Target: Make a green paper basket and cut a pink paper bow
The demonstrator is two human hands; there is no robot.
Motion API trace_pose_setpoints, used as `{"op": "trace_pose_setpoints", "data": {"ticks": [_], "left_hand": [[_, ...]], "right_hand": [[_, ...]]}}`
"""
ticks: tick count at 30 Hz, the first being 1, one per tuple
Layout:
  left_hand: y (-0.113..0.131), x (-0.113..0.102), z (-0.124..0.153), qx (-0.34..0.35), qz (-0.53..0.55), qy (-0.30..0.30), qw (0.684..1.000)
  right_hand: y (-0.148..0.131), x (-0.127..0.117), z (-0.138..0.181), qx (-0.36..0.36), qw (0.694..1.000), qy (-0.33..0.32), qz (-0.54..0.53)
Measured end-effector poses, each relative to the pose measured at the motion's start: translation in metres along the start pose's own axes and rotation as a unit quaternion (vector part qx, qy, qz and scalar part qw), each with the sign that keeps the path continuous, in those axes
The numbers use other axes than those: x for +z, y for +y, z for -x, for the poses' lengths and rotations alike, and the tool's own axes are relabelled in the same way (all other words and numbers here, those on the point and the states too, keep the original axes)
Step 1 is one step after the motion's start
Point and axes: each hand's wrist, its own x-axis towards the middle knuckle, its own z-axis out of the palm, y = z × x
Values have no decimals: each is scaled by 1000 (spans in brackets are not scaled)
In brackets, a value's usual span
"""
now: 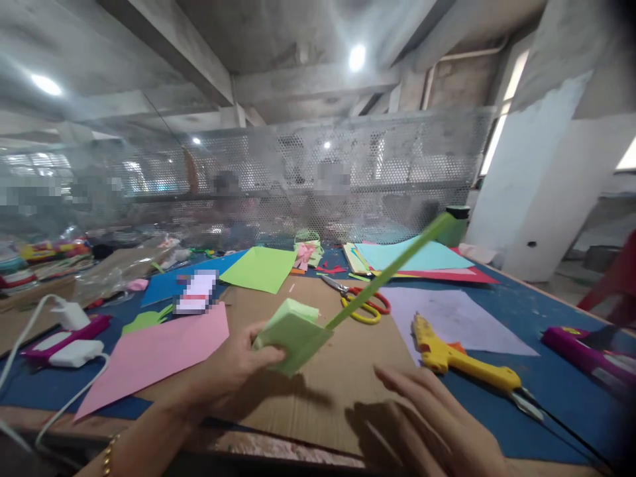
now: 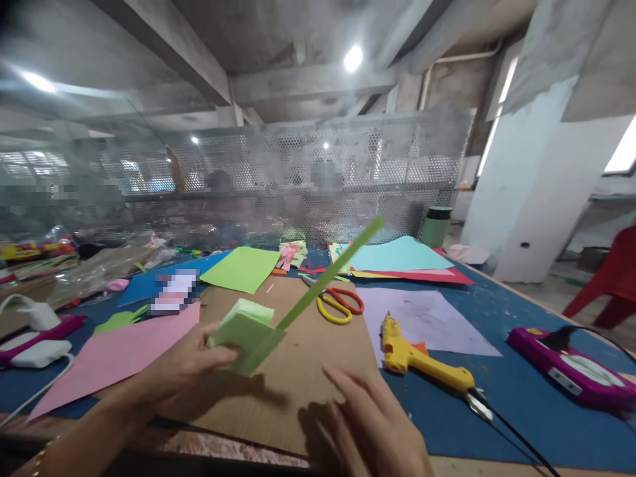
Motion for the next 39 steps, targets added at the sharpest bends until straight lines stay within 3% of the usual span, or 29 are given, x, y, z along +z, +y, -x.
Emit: {"op": "trace_pose_setpoints", "data": {"ticks": [2,4,7,13,17,18,20,22,24,29,34,39], "left_hand": [[-3,6,-1,-17,133,-31,990],[-7,12,-2,-18,229,-56,972],[-13,19,-6,-16,326,-78,942],[-18,18,-13,-59,410,-45,909],[-8,-1,-17,-26,312,-78,947],[-2,-7,-19,-4,260,-67,963],[12,-20,-26,87,127,11,988],[27,-30,-37,166,-43,78,982],[38,-35,-49,201,-138,57,968],[33,-33,-74,217,-105,-19,970],[15,-29,-74,206,-95,-6,974],[13,-27,-66,162,-97,10,982]], "right_hand": [[1,0,-26,73,996,7,-44],[0,4,-54,145,977,-27,-153],[-2,16,-88,172,924,-93,-329],[2,42,-114,187,901,-120,-373],[-1,42,-126,196,892,-140,-382],[-3,41,-130,198,890,-150,-383],[-8,39,-137,196,885,-173,-386],[-12,39,-144,189,880,-194,-389],[-15,40,-150,183,878,-205,-391],[-9,49,-157,174,887,-195,-380],[-1,57,-155,164,896,-185,-369],[-1,57,-157,151,887,-164,-404]]}}
